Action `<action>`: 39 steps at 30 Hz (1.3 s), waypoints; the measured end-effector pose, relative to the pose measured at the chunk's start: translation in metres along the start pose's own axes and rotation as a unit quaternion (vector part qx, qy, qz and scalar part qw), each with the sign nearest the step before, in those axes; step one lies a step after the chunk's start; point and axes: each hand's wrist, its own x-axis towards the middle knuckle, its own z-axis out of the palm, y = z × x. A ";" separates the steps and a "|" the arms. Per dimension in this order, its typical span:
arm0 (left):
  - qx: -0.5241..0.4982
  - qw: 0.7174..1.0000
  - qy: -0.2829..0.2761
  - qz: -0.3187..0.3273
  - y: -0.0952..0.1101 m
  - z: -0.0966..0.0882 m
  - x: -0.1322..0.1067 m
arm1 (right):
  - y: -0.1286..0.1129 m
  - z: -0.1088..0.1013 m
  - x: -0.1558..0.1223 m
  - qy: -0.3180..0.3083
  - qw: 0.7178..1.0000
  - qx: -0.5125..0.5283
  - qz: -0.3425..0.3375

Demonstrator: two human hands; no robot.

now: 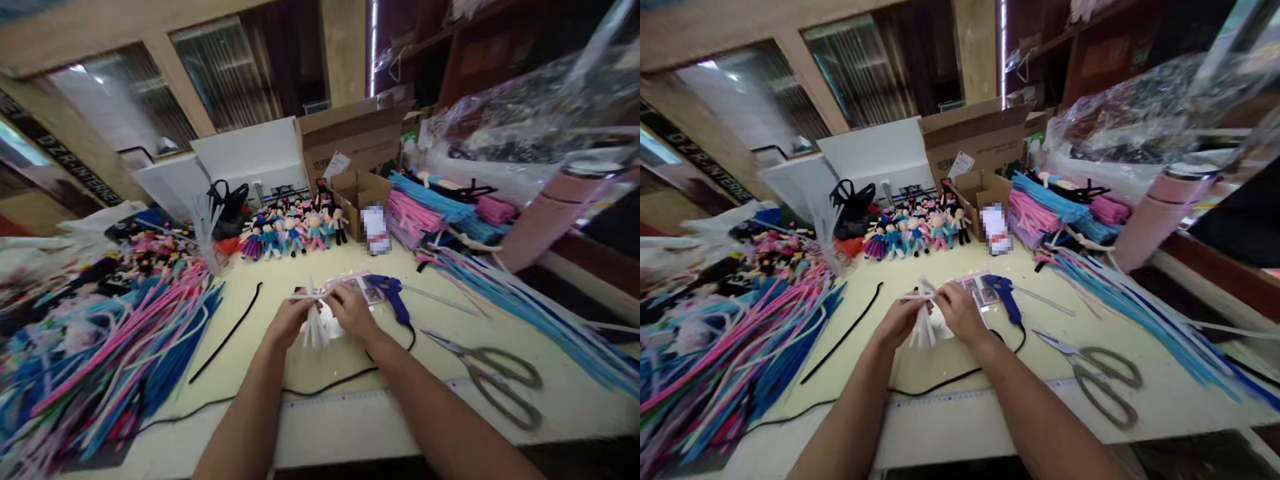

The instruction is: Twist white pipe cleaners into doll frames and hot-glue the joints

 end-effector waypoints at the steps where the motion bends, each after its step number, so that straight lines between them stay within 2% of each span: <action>1: -0.001 1.000 -0.002 -0.001 0.000 0.000 -0.001 | 0.002 0.000 0.000 -0.007 1.000 0.013 0.022; 4: 0.007 1.000 -0.002 0.008 0.000 -0.002 -0.002 | 0.007 0.001 0.001 -0.028 0.993 0.072 0.095; 8: 0.043 0.998 0.000 0.044 -0.002 -0.004 -0.002 | 0.012 0.006 0.002 -0.044 0.960 0.185 0.204; 11: 0.069 0.995 -0.004 0.072 -0.002 -0.005 -0.001 | 0.013 0.009 0.003 -0.036 0.941 0.234 0.241; 16: 0.111 0.989 0.004 0.098 -0.001 -0.004 -0.002 | 0.012 0.010 0.005 -0.018 0.926 0.269 0.264; 21: 0.148 0.982 0.011 0.115 0.000 -0.004 -0.003 | 0.010 0.009 0.005 -0.009 0.931 0.257 0.259; 29: 0.185 0.974 0.015 0.134 0.003 -0.009 -0.004 | 0.011 0.004 0.006 -0.052 0.939 0.231 0.248; 34: 0.216 0.965 0.007 0.151 0.007 -0.010 -0.006 | 0.010 0.002 0.006 -0.088 0.914 0.277 0.284; 37: 0.234 0.956 0.003 0.175 0.008 -0.009 -0.006 | 0.009 0.003 0.006 -0.085 0.893 0.324 0.301; 39: 0.244 0.949 0.014 0.197 0.009 -0.008 -0.006 | 0.009 0.004 0.005 -0.071 0.889 0.346 0.293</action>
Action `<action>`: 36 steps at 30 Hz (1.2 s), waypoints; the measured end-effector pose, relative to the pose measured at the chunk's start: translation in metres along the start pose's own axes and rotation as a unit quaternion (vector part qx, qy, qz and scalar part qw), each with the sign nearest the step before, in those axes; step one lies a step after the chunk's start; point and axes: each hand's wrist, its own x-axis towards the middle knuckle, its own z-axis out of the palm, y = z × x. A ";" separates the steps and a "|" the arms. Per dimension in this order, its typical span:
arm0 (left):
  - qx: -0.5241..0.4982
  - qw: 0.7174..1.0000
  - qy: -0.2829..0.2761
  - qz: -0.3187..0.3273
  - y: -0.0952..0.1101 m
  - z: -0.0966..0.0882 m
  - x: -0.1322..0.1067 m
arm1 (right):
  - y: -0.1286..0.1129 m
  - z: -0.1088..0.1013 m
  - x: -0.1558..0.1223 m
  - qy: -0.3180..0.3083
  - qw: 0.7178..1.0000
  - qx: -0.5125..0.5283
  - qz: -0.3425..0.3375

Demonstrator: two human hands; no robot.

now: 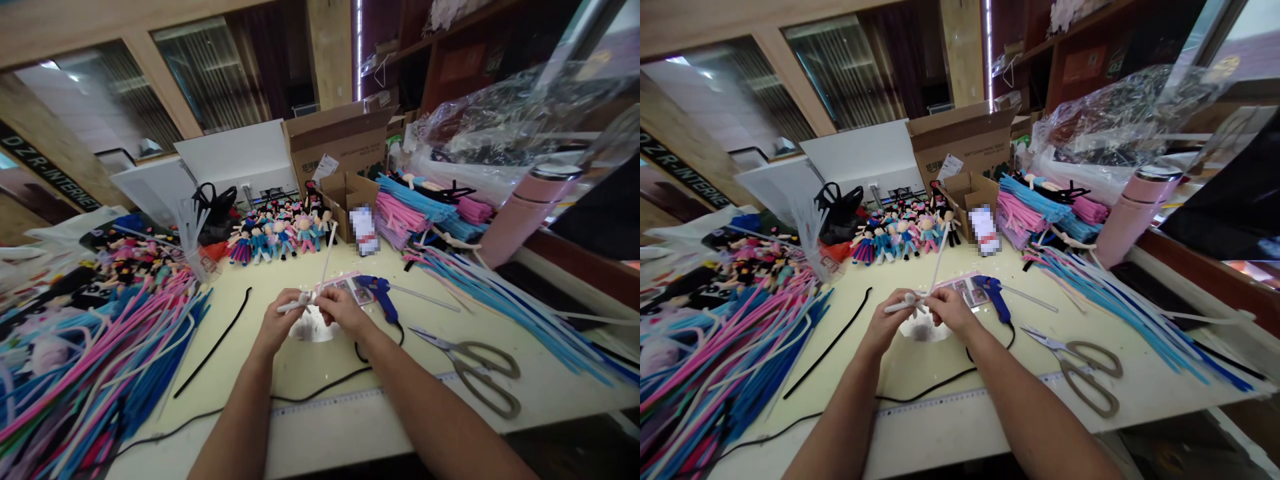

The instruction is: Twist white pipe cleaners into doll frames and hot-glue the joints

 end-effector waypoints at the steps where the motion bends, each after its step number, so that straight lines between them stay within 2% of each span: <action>1: 0.007 1.000 0.009 0.005 0.000 0.001 0.000 | 0.000 0.001 0.000 0.004 1.000 0.006 -0.012; 4: 0.010 0.999 0.027 -0.021 0.002 0.004 0.000 | 0.001 0.002 0.000 0.020 0.998 0.000 -0.052; 7: -0.017 0.997 0.022 -0.070 0.004 0.006 -0.001 | 0.002 0.002 0.000 0.038 0.996 -0.038 -0.076; 9: -0.050 0.996 0.014 -0.077 0.005 0.007 -0.002 | 0.001 0.001 0.000 0.046 0.994 -0.064 -0.081; 13: -0.123 0.988 0.005 -0.098 0.004 0.006 -0.001 | -0.001 0.000 -0.002 0.043 0.993 -0.089 -0.065; 19: -0.186 0.975 0.031 -0.118 0.000 0.005 0.000 | 0.000 0.000 -0.002 0.008 0.996 -0.088 -0.020; 26: -0.193 0.975 0.026 -0.107 0.000 0.005 -0.002 | 0.005 -0.002 0.000 0.008 0.999 -0.037 0.012; 31: -0.187 0.974 0.028 -0.123 -0.002 0.006 -0.001 | 0.003 -0.001 -0.001 0.010 1.000 -0.003 0.016; 36: -0.157 0.979 0.003 -0.133 -0.004 0.005 -0.001 | 0.002 0.002 -0.002 0.025 1.000 0.012 0.002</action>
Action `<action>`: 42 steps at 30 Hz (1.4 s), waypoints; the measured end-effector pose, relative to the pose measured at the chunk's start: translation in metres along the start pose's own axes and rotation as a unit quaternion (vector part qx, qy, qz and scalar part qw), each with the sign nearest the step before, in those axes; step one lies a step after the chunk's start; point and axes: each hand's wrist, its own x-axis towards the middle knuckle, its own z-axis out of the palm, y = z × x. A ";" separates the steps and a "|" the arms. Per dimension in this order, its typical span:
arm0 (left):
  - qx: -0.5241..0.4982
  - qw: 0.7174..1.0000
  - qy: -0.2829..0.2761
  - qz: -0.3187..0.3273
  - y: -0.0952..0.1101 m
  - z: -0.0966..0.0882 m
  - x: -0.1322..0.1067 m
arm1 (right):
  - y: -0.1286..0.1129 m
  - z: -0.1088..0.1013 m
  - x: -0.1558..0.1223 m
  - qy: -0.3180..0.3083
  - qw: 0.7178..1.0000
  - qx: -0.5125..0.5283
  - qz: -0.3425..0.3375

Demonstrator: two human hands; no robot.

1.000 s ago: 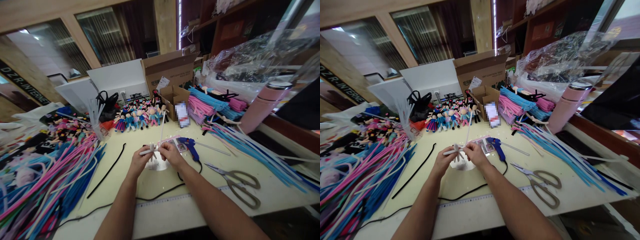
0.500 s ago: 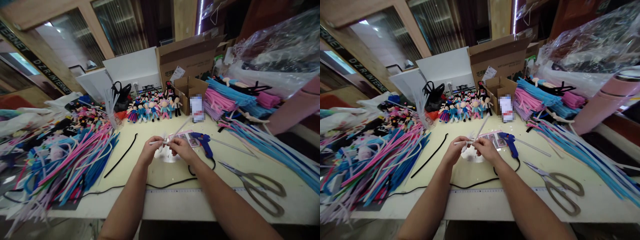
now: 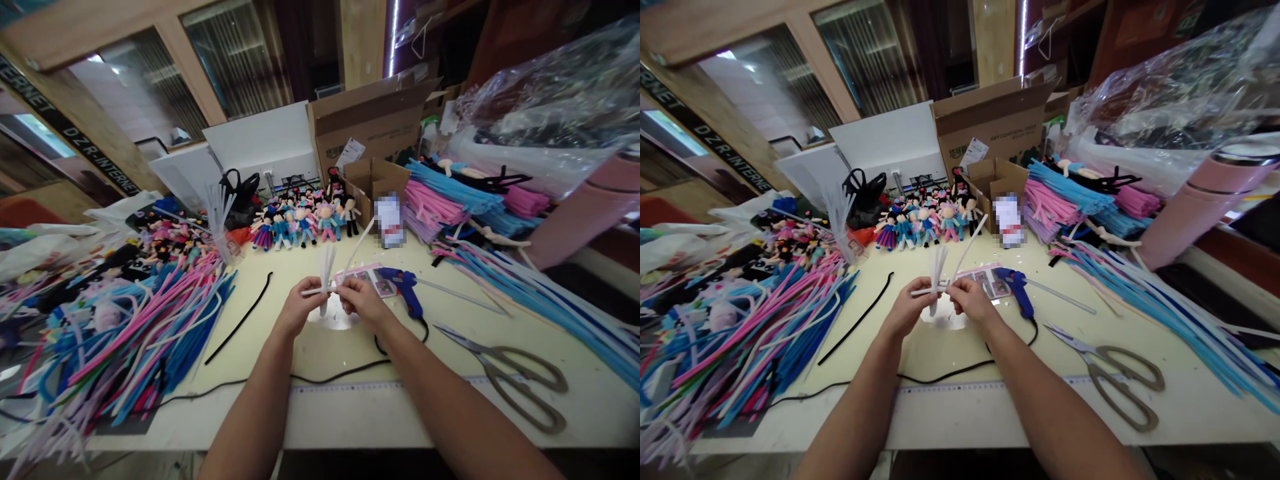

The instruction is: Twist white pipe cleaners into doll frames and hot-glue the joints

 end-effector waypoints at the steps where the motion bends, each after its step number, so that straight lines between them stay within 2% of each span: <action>1: 0.010 1.000 -0.001 -0.003 0.000 -0.001 0.000 | 0.000 0.000 0.000 0.004 1.000 -0.001 -0.009; 7: 0.050 0.999 0.021 -0.005 0.000 -0.004 0.002 | 0.001 0.001 0.001 0.022 0.998 -0.026 -0.046; 11: 0.072 0.997 0.032 0.001 0.003 -0.007 0.002 | 0.000 0.000 0.003 0.027 0.996 -0.076 -0.023; 16: 0.114 0.993 0.019 0.022 0.005 -0.011 0.001 | 0.000 -0.002 0.005 0.019 0.995 -0.095 -0.003; 21: 0.173 0.981 0.017 0.083 0.007 -0.010 0.002 | 0.005 -0.004 0.008 0.014 0.996 -0.077 0.037; 26: 0.212 0.970 0.016 0.115 0.007 -0.007 0.001 | 0.011 -0.002 0.010 0.019 0.999 -0.015 0.022; 30: 0.187 0.978 0.047 0.081 0.003 -0.005 0.003 | 0.013 -0.003 0.011 0.039 0.998 -0.031 -0.039; 34: 0.079 0.986 0.148 0.004 -0.003 0.000 0.006 | 0.006 -0.005 0.005 0.090 0.983 -0.110 -0.117; 36: 0.025 0.991 0.118 -0.063 -0.004 0.003 0.006 | 0.001 -0.003 0.001 0.110 0.961 -0.181 -0.180; 38: -0.033 0.992 0.043 -0.115 -0.004 0.007 0.004 | -0.003 -0.001 -0.004 0.111 0.931 -0.250 -0.240; 40: -0.082 0.987 0.002 -0.135 -0.003 0.009 0.003 | -0.005 0.001 -0.007 0.096 0.912 -0.295 -0.270; 42: -0.102 0.985 -0.002 -0.138 -0.002 0.008 0.003 | -0.005 0.003 -0.008 0.085 0.905 -0.313 -0.275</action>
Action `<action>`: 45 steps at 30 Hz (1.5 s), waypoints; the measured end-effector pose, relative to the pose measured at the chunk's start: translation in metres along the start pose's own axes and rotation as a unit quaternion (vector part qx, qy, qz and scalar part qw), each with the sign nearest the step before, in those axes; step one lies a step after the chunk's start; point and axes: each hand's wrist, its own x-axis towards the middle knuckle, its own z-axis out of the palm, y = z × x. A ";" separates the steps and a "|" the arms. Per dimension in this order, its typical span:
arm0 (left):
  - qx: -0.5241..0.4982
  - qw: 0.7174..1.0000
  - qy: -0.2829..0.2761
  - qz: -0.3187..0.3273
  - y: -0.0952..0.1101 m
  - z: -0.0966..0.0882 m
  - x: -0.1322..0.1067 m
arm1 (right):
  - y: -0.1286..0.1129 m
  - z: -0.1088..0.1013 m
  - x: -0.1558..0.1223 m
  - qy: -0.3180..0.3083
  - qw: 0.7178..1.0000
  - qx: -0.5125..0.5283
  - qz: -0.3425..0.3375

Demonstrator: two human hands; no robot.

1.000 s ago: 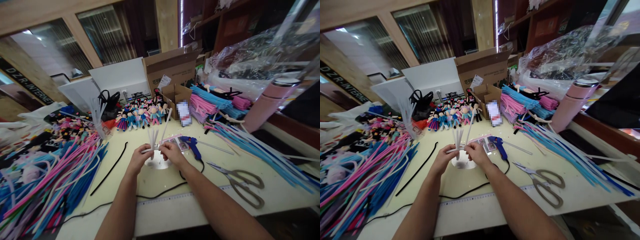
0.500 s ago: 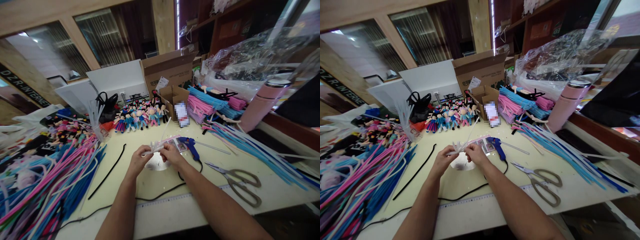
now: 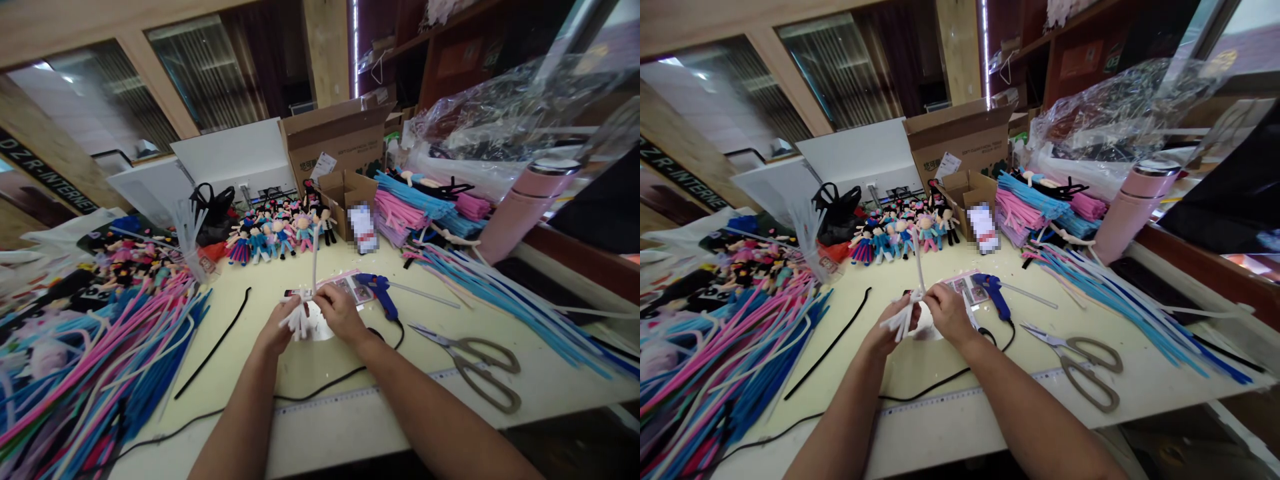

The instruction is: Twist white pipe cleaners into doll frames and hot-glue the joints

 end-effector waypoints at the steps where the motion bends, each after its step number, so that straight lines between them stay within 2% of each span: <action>1: -0.002 1.000 0.001 0.000 0.001 -0.001 0.000 | 0.000 0.000 0.000 -0.003 1.000 -0.002 -0.001; 7: -0.007 0.999 0.001 0.039 0.006 -0.005 -0.001 | 0.000 0.000 0.001 -0.019 1.000 0.000 0.008; 10: 0.005 0.998 -0.005 0.054 0.007 -0.006 -0.001 | 0.001 0.000 0.000 -0.027 0.999 0.008 0.033; 14: 0.028 0.996 -0.010 0.089 0.004 -0.009 0.000 | 0.006 0.003 0.001 -0.046 0.990 0.060 0.116; 18: 0.069 0.989 -0.007 0.132 0.001 -0.012 0.001 | 0.012 0.007 0.002 -0.066 0.964 0.147 0.210; 22: 0.111 0.982 0.007 0.154 0.000 -0.013 0.002 | 0.014 0.010 0.004 -0.065 0.939 0.221 0.256; 27: 0.174 0.965 0.030 0.192 0.004 -0.010 -0.002 | 0.015 0.010 0.005 -0.052 0.924 0.286 0.247; 33: 0.221 0.958 0.057 0.174 0.008 -0.006 -0.007 | 0.014 0.010 0.004 -0.046 0.942 0.243 0.227; 37: 0.192 0.963 0.035 0.184 0.011 -0.005 -0.009 | 0.012 0.007 0.005 -0.060 0.942 0.231 0.237; 42: 0.132 0.975 0.004 0.178 0.011 -0.008 -0.008 | 0.009 0.002 0.006 -0.076 0.948 0.221 0.215; 45: 0.091 0.981 0.009 0.170 0.009 -0.011 -0.005 | 0.007 0.001 0.006 -0.084 0.951 0.213 0.210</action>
